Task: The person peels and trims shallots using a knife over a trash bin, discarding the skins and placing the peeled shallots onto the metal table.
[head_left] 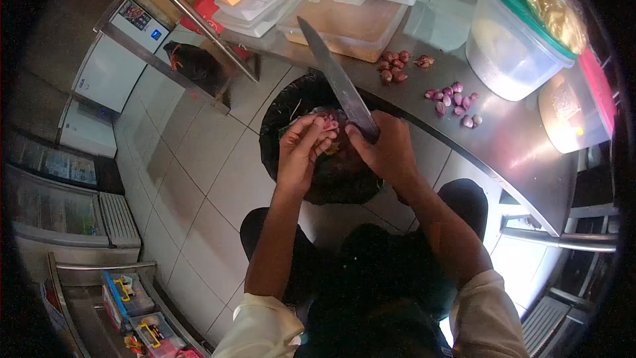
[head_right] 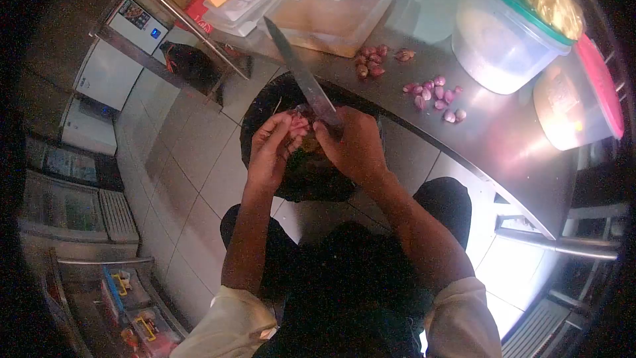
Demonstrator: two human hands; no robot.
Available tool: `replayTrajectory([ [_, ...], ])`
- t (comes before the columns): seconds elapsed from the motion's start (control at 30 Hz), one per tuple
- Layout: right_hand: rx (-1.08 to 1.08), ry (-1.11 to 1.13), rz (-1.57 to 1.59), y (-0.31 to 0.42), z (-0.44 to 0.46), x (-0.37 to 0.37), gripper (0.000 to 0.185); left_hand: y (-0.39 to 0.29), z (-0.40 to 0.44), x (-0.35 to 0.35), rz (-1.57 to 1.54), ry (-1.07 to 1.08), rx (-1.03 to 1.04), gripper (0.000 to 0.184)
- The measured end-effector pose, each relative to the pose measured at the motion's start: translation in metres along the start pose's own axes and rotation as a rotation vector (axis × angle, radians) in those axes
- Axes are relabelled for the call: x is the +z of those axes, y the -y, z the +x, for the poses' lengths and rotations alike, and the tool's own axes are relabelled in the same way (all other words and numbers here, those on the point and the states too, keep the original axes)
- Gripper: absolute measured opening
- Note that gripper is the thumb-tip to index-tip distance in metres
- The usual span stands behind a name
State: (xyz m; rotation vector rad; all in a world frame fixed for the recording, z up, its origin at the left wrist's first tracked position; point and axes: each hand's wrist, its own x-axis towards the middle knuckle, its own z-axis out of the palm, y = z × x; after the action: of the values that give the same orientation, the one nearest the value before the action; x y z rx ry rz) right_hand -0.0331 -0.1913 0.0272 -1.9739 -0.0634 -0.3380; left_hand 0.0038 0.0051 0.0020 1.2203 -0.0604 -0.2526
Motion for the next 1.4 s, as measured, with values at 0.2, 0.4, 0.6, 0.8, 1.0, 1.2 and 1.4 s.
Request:
replayTrajectory([
  [0.2,-0.199,-0.063,0.000,0.001,-0.001,0.005,0.034,0.002,-0.001,0.003,-0.081,0.029,-0.014,0.018],
  [0.4,-0.047,-0.035,0.025,0.003,0.000,0.002,0.032,0.002,-0.003,0.005,0.012,0.091,0.003,0.026],
  [0.6,0.019,0.027,0.001,-0.002,0.000,0.004,0.026,0.002,-0.001,0.004,0.014,0.059,0.036,0.032],
  [0.8,-0.096,-0.039,-0.052,-0.008,0.001,0.002,0.030,-0.012,-0.005,0.014,-0.123,-0.046,-0.092,0.027],
  [1.0,-0.250,-0.078,-0.017,0.007,0.002,0.003,0.034,0.002,0.001,0.001,-0.064,0.029,-0.077,0.022],
  [1.2,-0.167,0.029,-0.068,-0.007,0.001,0.006,0.030,0.000,-0.004,0.007,0.109,0.020,-0.011,0.021],
  [1.4,-0.139,0.005,-0.047,0.002,0.001,0.002,0.028,-0.006,-0.005,0.008,0.298,0.149,0.111,0.023],
])
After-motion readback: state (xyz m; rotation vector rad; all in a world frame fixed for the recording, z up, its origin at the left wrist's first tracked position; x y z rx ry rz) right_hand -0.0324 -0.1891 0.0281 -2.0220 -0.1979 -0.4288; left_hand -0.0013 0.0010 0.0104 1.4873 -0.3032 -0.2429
